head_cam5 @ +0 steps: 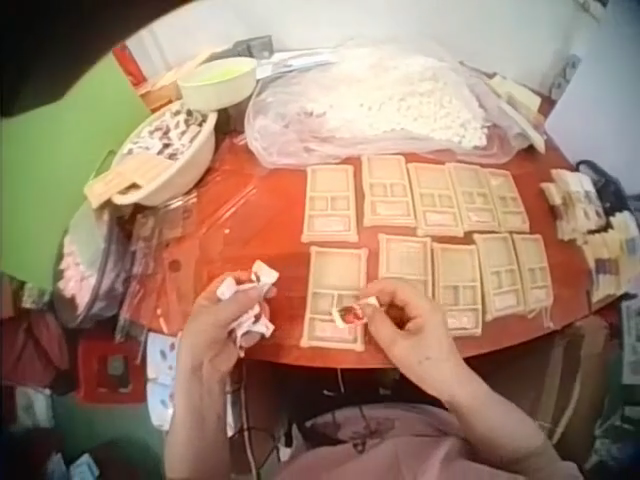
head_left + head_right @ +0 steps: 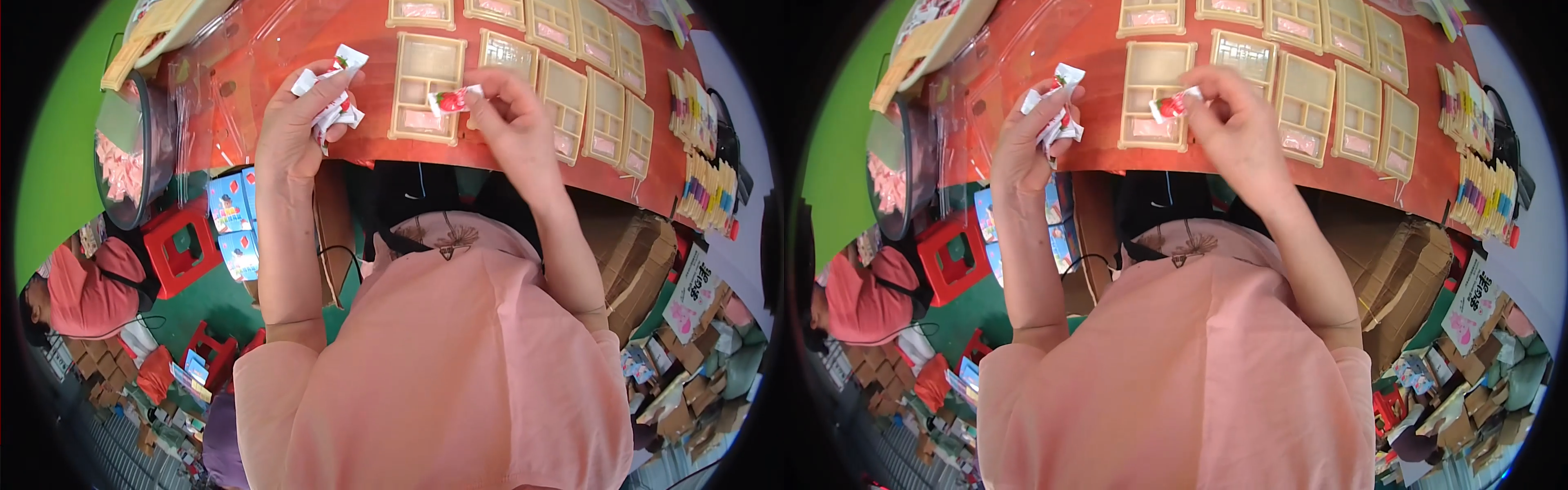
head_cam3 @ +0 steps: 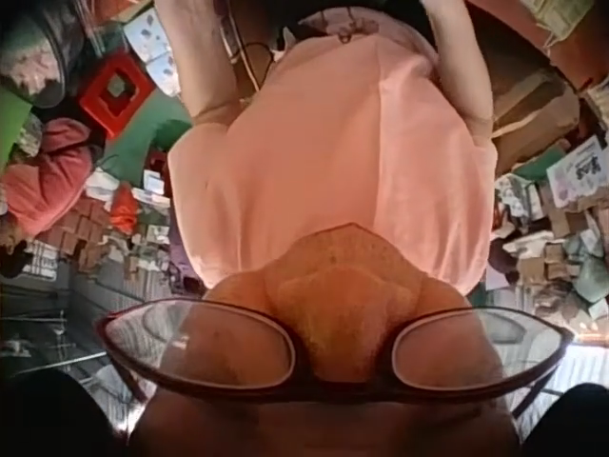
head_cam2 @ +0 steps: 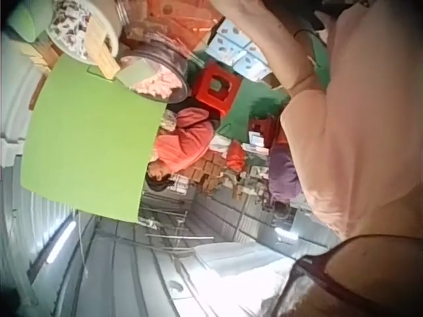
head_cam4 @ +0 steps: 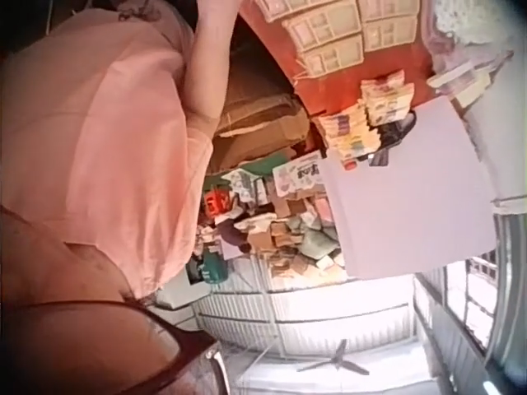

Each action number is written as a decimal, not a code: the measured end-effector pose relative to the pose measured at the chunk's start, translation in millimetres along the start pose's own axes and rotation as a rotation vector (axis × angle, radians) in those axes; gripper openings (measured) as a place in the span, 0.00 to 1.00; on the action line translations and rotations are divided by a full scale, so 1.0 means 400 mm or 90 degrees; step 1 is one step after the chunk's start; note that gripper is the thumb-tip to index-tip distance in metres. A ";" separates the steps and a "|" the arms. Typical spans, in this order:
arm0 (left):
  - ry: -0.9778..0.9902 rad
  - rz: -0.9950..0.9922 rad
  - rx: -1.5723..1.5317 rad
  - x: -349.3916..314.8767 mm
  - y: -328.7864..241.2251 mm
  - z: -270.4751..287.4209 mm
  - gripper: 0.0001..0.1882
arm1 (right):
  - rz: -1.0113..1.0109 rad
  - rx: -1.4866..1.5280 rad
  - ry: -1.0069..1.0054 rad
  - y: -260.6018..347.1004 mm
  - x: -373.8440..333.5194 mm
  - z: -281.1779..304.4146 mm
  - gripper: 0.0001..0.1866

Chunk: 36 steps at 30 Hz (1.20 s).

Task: Packaging small decorative items and white foam pieces into wooden trays.

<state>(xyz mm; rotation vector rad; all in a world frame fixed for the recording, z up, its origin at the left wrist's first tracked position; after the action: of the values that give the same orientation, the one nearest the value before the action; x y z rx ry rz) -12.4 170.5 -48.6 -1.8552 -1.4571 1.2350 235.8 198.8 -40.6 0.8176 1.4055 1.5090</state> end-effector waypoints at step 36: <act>0.044 0.041 -0.025 0.049 0.105 -0.196 0.12 | 0.266 -0.599 0.120 0.047 -0.074 0.161 0.07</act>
<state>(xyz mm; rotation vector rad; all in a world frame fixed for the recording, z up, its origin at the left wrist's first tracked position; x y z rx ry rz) 77.0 187.5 -51.6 -1.9644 -1.4046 1.1677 302.6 198.2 -10.0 0.3705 0.4940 2.3209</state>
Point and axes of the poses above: each hand's wrist, its own x-axis towards the middle knuckle, its own z-axis out of the back of the hand, y = z × x, the point moved 5 cm from there along x, towards the middle knuckle, and after that the axes turned 10 degrees about y, right-handed, at the moved point
